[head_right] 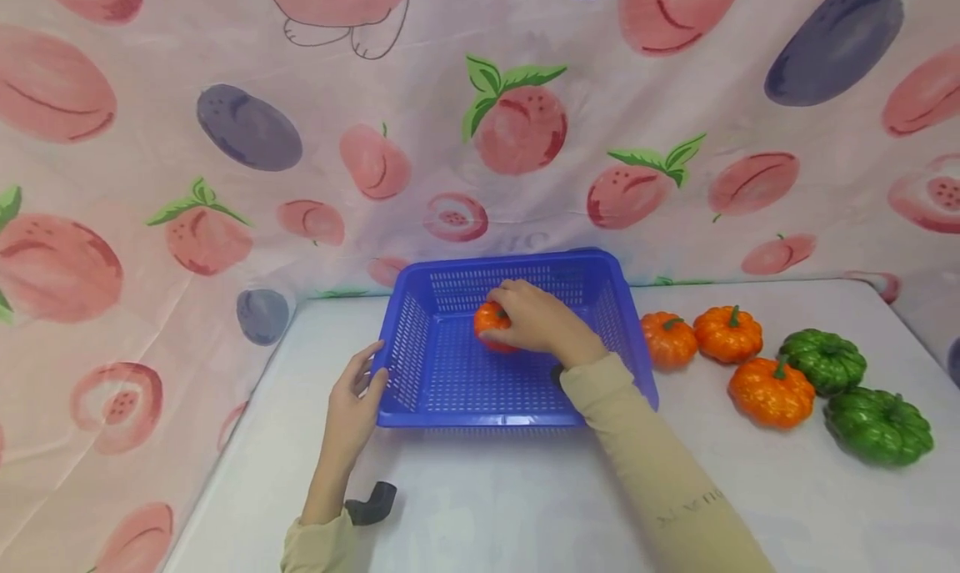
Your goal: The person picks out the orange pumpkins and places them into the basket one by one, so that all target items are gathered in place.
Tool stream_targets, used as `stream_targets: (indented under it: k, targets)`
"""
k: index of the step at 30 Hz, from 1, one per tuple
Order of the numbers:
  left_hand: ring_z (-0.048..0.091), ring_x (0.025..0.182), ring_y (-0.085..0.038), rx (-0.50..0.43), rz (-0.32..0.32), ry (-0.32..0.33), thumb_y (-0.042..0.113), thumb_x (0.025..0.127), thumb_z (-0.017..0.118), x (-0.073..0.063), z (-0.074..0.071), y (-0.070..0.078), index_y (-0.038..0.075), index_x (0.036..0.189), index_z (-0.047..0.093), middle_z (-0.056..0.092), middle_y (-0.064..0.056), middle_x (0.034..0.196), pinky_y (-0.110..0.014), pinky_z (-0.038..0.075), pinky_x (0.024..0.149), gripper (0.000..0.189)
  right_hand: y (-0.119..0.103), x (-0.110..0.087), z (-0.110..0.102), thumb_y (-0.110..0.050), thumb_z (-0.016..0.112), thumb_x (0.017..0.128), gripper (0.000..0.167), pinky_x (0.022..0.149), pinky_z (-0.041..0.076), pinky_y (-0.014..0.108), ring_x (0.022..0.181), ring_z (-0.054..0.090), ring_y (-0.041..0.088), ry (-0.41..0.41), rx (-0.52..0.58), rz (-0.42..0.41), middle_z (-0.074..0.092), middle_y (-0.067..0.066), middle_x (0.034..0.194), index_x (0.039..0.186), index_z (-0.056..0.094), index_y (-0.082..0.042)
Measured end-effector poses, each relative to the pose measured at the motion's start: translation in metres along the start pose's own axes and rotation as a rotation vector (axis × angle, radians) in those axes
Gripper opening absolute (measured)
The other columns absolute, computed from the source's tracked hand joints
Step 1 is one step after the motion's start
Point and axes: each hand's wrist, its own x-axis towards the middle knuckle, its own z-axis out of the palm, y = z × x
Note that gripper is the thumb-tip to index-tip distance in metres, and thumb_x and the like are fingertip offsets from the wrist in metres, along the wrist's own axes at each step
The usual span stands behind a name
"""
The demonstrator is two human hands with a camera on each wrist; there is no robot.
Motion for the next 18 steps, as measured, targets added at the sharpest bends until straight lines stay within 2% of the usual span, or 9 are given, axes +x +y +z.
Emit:
stream_targets:
  k: [7,18]
  targets:
    - [0.064,0.113,-0.034,-0.007,-0.005,-0.002,0.011,0.101,0.055,0.000,-0.001,0.000,0.016,0.142,0.053,0.060,-0.018,0.131,-0.051,0.054,0.093,0.041,0.003,0.008,0.004,-0.038,0.075,0.088,0.051,0.089,0.054,0.042,0.101,0.059,0.028,0.003,0.004,-0.024,0.064,0.014,0.114,0.121,0.066,-0.001]
    - [0.064,0.114,-0.033,-0.003,-0.017,-0.005,0.011,0.101,0.054,0.000,0.000,0.000,0.018,0.142,0.053,0.060,-0.018,0.132,-0.052,0.053,0.095,0.041,0.006,0.019,0.009,-0.038,0.074,0.089,0.050,0.090,0.054,0.041,0.100,0.059,0.028,-0.029,0.000,-0.013,0.064,0.014,0.113,0.121,0.066,-0.001]
